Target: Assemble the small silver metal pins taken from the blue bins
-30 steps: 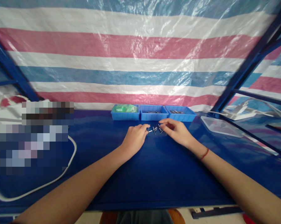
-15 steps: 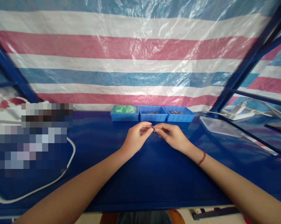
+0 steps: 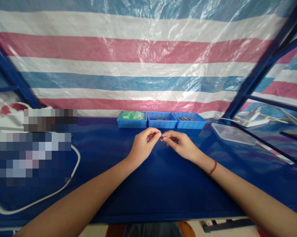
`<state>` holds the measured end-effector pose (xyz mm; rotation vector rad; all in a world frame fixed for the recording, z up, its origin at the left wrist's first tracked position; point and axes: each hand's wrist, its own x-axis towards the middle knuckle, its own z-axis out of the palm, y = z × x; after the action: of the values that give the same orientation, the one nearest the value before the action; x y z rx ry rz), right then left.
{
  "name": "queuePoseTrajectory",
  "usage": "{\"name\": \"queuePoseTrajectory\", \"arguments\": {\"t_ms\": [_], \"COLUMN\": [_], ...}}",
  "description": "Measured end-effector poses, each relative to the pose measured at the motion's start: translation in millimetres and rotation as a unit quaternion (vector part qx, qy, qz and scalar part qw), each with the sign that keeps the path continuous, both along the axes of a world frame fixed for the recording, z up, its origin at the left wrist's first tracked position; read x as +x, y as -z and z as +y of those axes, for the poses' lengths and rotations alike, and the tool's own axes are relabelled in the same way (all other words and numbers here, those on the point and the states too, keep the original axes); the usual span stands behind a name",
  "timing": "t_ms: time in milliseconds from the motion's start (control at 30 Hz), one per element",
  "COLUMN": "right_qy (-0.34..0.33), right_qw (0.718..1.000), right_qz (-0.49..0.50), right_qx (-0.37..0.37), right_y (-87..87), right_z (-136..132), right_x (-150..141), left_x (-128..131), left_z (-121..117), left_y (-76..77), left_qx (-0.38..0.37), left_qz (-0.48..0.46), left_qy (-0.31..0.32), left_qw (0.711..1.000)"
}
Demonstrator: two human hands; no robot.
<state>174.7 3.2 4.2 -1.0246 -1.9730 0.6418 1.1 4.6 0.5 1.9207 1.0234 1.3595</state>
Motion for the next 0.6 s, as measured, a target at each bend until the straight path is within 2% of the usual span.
{"name": "queuePoseTrajectory", "arguments": {"t_ms": [100, 200, 333, 400, 467, 533, 600], "right_qy": [0.035, 0.069, 0.058, 0.054, 0.08, 0.139, 0.216], "right_qw": [0.999, 0.991, 0.969, 0.967, 0.974, 0.979, 0.971], "right_qz": [-0.004, -0.056, -0.143, -0.155, -0.132, -0.082, -0.026], "right_qx": [0.031, 0.105, 0.194, 0.196, 0.165, 0.127, 0.102], "right_y": [-2.5, -9.0, -15.4, -15.4, -14.1, -12.3, -10.4], "right_z": [-2, -7, -13, -13, -7, 4, 19], "right_x": [0, 1, 1, 1, 3, 10, 23], "left_x": [-1, -2, -2, -1, 0, 1, 2], "left_z": [1, 3, 7, 9, 9, 8, 5], "left_y": [-1.0, -0.9, 2.9, 4.8, 5.5, 4.6, 2.7], "left_qx": [-0.012, -0.038, -0.067, -0.076, -0.078, -0.066, -0.028], "left_qz": [-0.002, 0.015, 0.027, 0.026, 0.02, 0.024, 0.056], "left_qy": [-0.007, -0.007, 0.018, 0.026, 0.015, -0.007, -0.014], "left_qw": [1.0, 0.999, 0.997, 0.996, 0.997, 0.998, 0.998]}}
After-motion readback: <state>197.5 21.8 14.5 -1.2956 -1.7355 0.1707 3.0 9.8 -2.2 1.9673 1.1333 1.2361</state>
